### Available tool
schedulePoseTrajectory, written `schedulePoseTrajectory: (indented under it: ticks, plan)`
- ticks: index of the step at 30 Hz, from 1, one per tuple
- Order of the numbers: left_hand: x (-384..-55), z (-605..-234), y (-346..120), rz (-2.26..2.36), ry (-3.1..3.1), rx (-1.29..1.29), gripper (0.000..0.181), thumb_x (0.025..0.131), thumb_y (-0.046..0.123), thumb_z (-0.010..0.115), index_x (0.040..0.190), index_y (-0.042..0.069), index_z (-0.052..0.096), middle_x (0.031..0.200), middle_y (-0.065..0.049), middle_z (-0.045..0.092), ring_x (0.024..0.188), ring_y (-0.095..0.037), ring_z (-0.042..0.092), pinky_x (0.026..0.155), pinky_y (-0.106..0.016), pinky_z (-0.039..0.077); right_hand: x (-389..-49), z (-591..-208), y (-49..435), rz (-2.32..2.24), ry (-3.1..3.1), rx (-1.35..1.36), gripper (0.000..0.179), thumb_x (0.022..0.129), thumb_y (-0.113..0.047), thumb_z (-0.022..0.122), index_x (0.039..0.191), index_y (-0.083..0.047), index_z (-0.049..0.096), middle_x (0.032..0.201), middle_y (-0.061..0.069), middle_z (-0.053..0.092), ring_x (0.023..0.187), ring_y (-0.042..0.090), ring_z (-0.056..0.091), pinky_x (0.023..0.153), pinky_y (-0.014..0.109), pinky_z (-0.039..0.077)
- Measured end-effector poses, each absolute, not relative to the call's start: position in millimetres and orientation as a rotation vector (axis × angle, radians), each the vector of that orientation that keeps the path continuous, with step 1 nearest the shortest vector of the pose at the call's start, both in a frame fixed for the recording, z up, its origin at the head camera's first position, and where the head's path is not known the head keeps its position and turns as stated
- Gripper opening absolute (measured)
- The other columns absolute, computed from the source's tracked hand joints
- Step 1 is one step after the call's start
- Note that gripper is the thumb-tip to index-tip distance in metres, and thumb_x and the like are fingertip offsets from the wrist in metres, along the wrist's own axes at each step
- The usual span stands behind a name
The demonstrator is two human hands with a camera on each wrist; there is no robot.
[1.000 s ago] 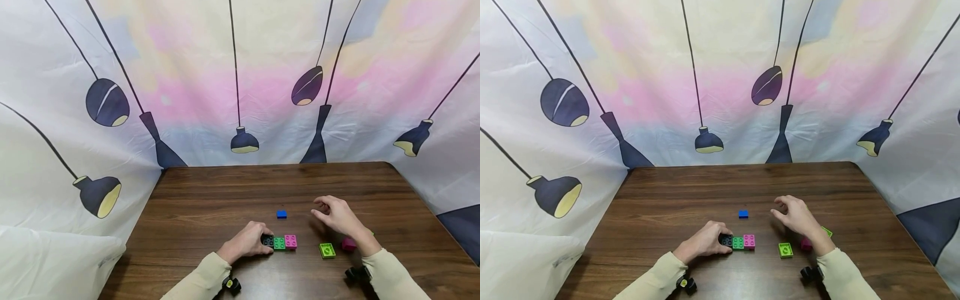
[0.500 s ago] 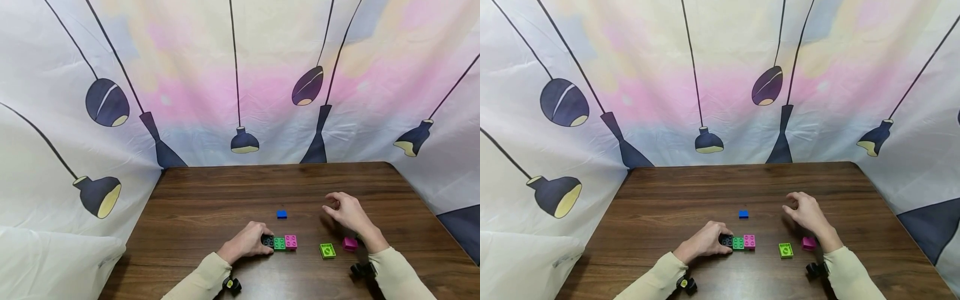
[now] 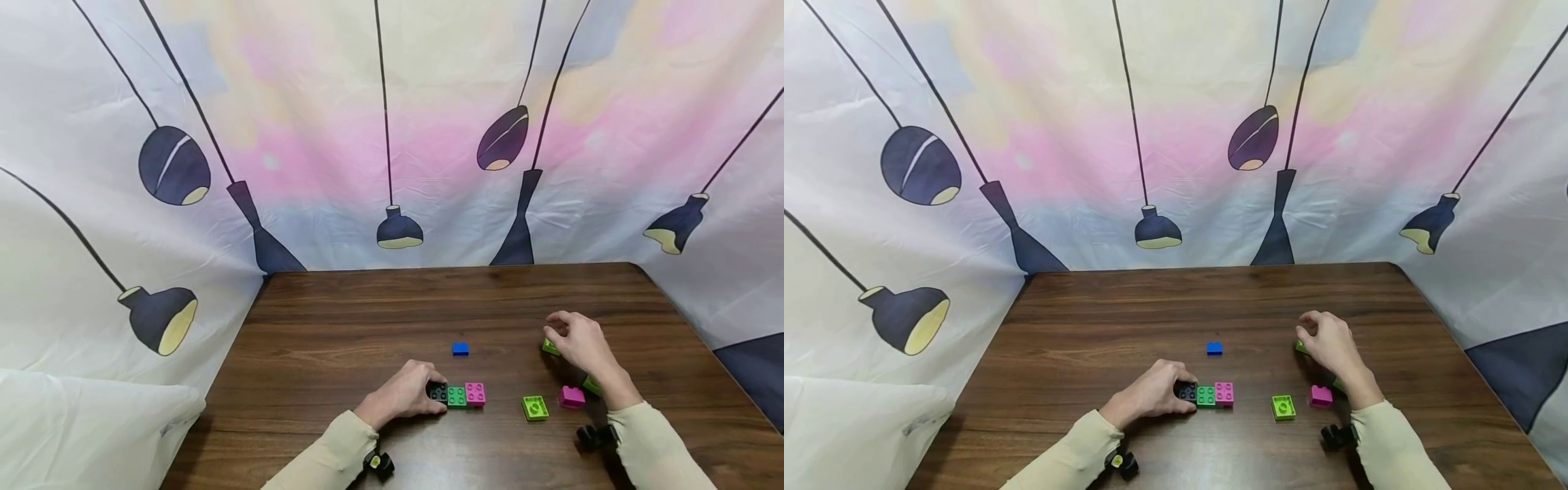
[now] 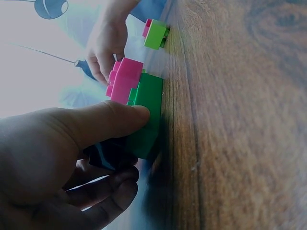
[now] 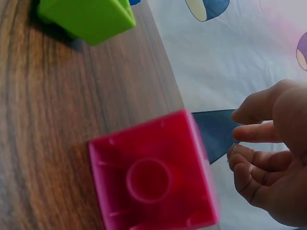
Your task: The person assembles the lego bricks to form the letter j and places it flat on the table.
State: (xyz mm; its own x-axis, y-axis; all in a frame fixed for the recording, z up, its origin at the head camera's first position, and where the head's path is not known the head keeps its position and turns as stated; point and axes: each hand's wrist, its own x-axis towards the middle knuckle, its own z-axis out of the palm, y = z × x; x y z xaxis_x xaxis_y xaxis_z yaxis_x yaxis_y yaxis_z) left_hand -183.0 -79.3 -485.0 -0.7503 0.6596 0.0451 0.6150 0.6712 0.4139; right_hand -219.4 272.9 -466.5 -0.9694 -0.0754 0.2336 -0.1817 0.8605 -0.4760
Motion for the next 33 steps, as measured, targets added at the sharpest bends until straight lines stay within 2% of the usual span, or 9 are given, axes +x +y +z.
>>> schedulePoseTrajectory:
  ticks: [9,13,20,33]
  plan:
    - [-182.5,-484.2,-80.2,0.627,2.765,1.047,0.041,0.075,0.03,0.085,0.11,0.013,0.074,0.096,0.005,0.068,0.08,0.0,0.057,0.069,-0.01,0.046,-220.8,-474.2,276.9,0.699,-2.969,0.201,0.047,0.085,-0.027,0.073,0.118,0.004,0.062,0.106,0.025,0.064,0.086,0.034,0.062,0.07,0.049,0.05]
    - [-182.2,-484.8,-80.2,0.63,2.76,1.036,0.042,0.075,0.031,0.085,0.112,0.013,0.074,0.097,0.005,0.068,0.08,0.0,0.057,0.067,-0.01,0.046,-220.3,-477.6,278.8,0.684,-2.986,0.224,0.051,0.083,-0.028,0.075,0.119,0.005,0.062,0.112,0.029,0.061,0.095,0.042,0.06,0.075,0.054,0.049]
    - [-181.9,-483.6,-79.0,0.629,2.761,1.043,0.042,0.075,0.03,0.085,0.111,0.013,0.074,0.097,0.005,0.068,0.079,0.001,0.057,0.067,-0.009,0.046,-222.9,-484.5,280.2,0.681,-2.983,0.273,0.045,0.082,-0.022,0.076,0.119,0.001,0.065,0.116,0.028,0.062,0.105,0.047,0.057,0.082,0.059,0.047]
    - [-180.5,-483.1,-80.2,0.627,2.762,1.048,0.041,0.075,0.03,0.085,0.111,0.013,0.074,0.098,0.004,0.068,0.08,-0.001,0.057,0.067,-0.01,0.046,-222.2,-484.1,277.2,0.625,-3.034,0.289,0.035,0.081,-0.018,0.076,0.112,-0.004,0.069,0.113,0.028,0.064,0.105,0.05,0.057,0.082,0.06,0.046]
